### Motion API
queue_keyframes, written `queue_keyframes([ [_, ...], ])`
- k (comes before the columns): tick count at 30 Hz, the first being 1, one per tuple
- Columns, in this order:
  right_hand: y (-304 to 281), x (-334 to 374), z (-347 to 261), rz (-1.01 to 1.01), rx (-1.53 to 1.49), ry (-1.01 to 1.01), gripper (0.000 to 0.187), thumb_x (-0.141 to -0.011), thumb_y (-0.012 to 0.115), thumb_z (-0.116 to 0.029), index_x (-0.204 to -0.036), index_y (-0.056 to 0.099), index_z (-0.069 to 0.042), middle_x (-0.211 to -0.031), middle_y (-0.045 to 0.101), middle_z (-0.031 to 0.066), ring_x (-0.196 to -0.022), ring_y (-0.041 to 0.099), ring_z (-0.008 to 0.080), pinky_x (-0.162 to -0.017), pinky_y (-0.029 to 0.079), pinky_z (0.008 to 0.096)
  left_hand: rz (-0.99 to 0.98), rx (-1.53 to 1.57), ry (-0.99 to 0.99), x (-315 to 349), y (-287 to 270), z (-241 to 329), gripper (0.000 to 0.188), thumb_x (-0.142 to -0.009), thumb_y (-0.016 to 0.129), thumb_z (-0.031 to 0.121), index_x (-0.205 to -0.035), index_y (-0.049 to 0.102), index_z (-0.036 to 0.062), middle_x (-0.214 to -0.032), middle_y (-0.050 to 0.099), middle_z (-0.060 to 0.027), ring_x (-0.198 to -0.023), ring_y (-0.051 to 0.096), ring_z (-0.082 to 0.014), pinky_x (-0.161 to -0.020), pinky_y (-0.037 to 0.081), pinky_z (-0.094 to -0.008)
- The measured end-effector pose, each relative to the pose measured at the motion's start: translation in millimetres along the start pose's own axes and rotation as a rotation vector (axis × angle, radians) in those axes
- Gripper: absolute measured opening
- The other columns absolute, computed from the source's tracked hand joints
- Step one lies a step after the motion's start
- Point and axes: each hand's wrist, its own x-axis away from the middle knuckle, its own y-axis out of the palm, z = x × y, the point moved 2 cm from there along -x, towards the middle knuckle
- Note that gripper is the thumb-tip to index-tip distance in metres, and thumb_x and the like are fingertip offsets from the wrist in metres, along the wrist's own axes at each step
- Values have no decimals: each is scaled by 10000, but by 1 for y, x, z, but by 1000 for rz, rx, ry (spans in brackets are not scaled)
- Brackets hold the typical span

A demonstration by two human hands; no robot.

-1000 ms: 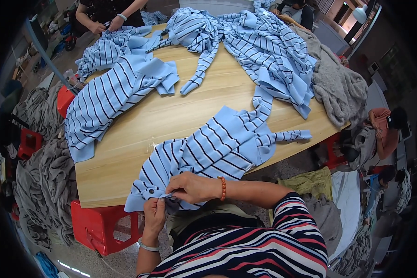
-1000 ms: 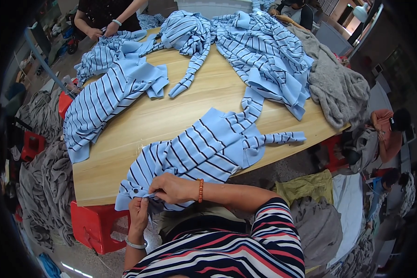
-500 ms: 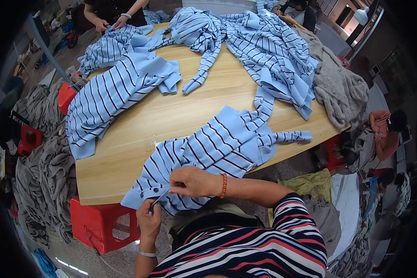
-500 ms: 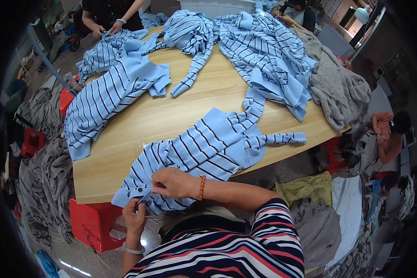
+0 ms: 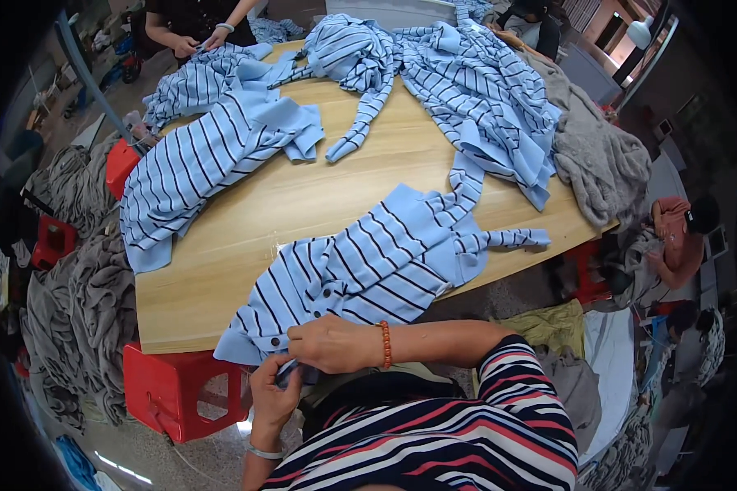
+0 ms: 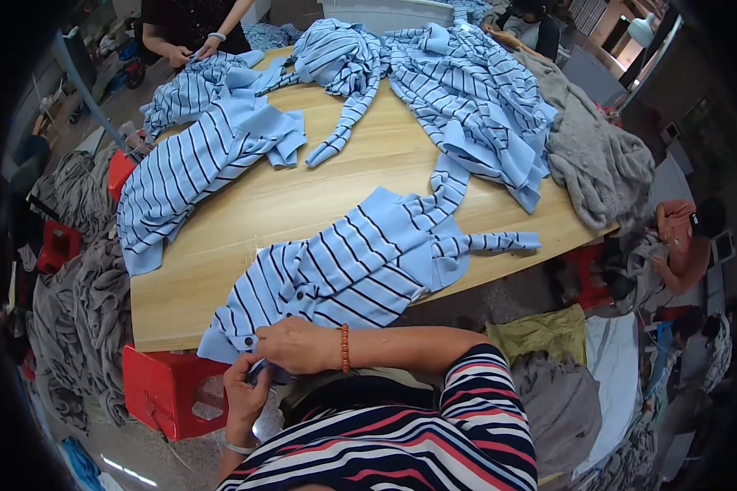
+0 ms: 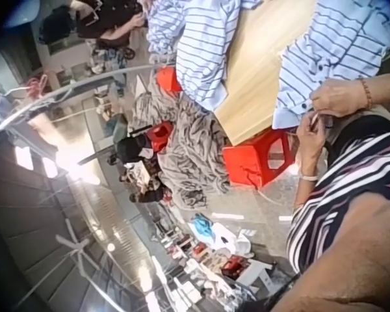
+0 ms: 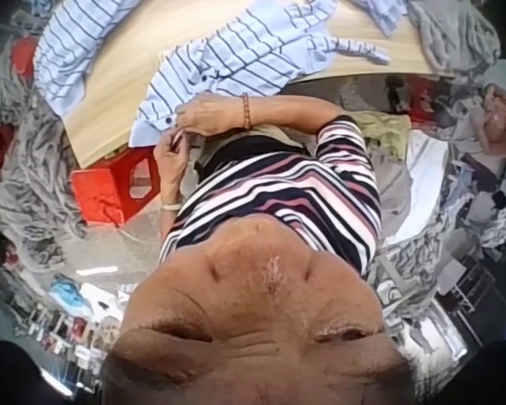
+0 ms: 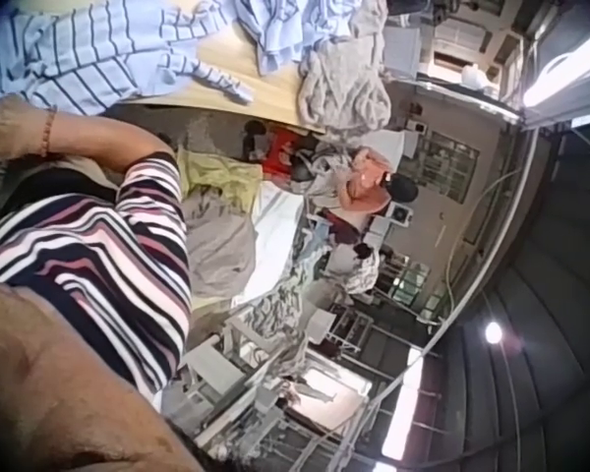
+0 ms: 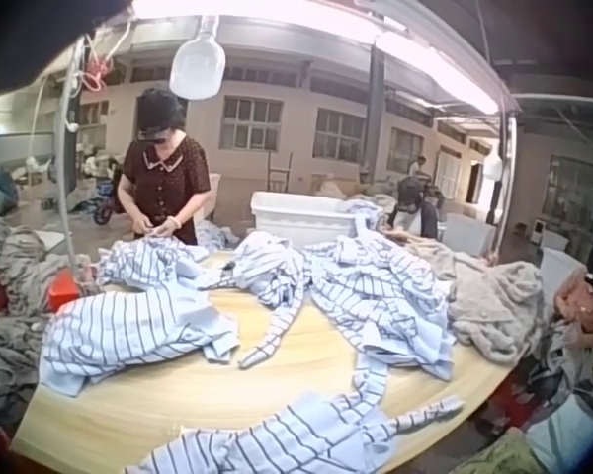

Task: Buttoning and folding striped shirts on a work table in a garment factory.

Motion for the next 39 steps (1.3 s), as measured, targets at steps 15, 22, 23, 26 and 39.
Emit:
queue_keyframes([
  [15,6,0,-3,80,-117,-60,152,-775,594,-84,-883,566,19,-855,568,159,-757,618,337,-643,505,405,-53,1449,-529,-1,25,-74,349,-862,621,108,-1191,539,22,-1057,640,-94,-956,619,-180,-839,508,-336],
  [22,6,1,-5,135,-69,-75,121,-788,587,-87,-844,540,9,-829,553,153,-734,610,332,-629,500,404,149,1156,-314,-13,15,-35,177,-908,620,104,-1065,639,24,-984,680,-59,-878,640,-160,-802,502,-298],
  [23,5,0,-6,147,-44,-55,116,-790,581,-85,-843,533,6,-826,548,147,-739,608,323,-631,498,400,130,1006,-236,-10,12,-30,200,-916,604,100,-1085,638,-2,-1019,679,-72,-929,634,-161,-853,480,-305],
  [26,7,-1,-12,222,19,-71,106,-795,562,-78,-854,517,-3,-827,536,134,-751,598,301,-645,495,383,127,828,-111,-5,10,-29,247,-931,581,87,-1128,632,-52,-1091,673,-102,-1008,627,-162,-919,454,-311],
  [39,9,3,-12,245,208,-95,128,-772,558,-73,-873,520,-2,-834,532,126,-779,588,273,-656,494,354,14,330,-133,-5,-8,-25,222,-943,584,114,-772,641,-15,-671,582,33,-610,449,-40,-566,342,-221],
])
